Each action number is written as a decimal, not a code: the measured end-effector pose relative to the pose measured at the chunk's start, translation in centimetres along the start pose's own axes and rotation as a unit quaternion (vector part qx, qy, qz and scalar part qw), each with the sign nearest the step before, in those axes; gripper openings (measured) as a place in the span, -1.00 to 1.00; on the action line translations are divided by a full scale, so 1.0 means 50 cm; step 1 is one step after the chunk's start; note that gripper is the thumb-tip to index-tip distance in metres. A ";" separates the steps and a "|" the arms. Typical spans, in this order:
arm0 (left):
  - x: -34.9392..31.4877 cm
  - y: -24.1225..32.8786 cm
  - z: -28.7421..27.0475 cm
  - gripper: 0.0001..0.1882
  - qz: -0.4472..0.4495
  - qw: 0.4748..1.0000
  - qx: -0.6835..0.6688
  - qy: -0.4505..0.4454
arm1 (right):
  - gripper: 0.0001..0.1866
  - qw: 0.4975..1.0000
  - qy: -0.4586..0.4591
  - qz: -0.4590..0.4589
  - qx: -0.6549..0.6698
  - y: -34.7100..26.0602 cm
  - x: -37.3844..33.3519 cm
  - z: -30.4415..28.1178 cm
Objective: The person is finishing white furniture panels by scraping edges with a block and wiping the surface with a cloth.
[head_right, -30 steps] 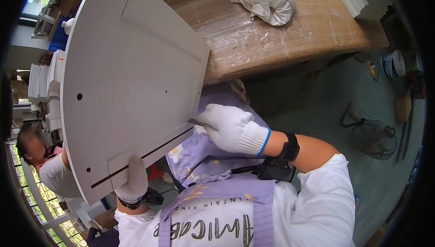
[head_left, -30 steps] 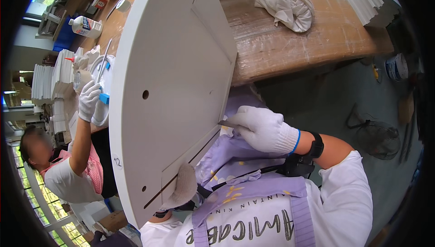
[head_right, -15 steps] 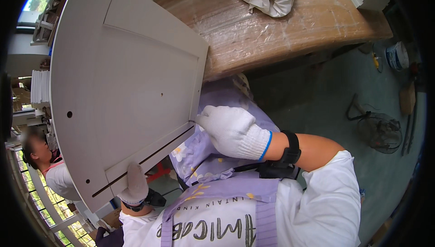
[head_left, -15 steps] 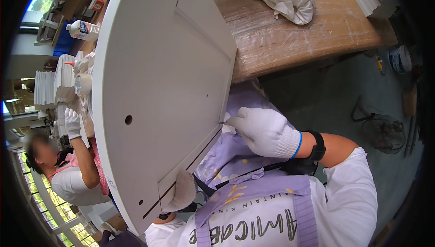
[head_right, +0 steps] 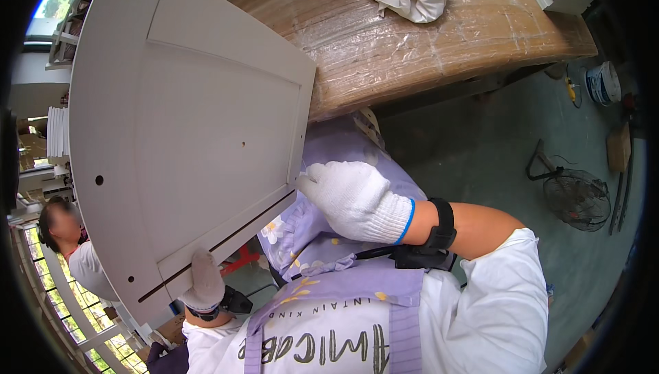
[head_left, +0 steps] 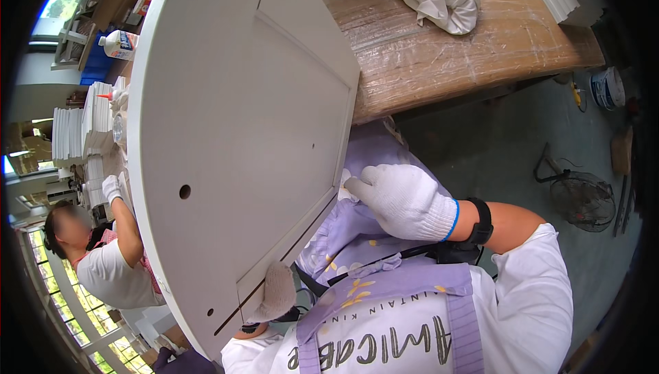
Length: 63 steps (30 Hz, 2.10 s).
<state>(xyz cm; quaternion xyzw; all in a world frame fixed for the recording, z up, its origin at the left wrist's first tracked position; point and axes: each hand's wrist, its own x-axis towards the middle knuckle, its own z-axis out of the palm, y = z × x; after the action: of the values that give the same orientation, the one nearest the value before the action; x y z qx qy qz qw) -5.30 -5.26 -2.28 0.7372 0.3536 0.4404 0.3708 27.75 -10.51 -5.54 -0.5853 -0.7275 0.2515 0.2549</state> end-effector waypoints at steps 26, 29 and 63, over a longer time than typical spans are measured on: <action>0.104 0.077 0.116 -0.69 0.025 0.994 0.015 -0.102 | -0.63 0.941 0.096 0.115 0.304 0.058 -0.010 0.020; 0.133 0.101 0.137 -0.69 0.027 0.994 0.032 -0.103 | -0.64 0.773 0.015 0.312 0.551 0.054 -0.013 -0.016; 0.562 0.117 0.249 -0.50 -0.275 0.907 -0.319 -0.022 | -0.57 0.992 0.063 -0.072 -0.076 0.020 0.095 -0.050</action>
<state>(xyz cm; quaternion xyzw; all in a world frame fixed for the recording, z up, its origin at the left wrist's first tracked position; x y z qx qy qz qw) 17.35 12.87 9.43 0.4625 0.3747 0.3935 0.7006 29.25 -5.52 -3.95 -0.5635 -0.7675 0.1386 0.2724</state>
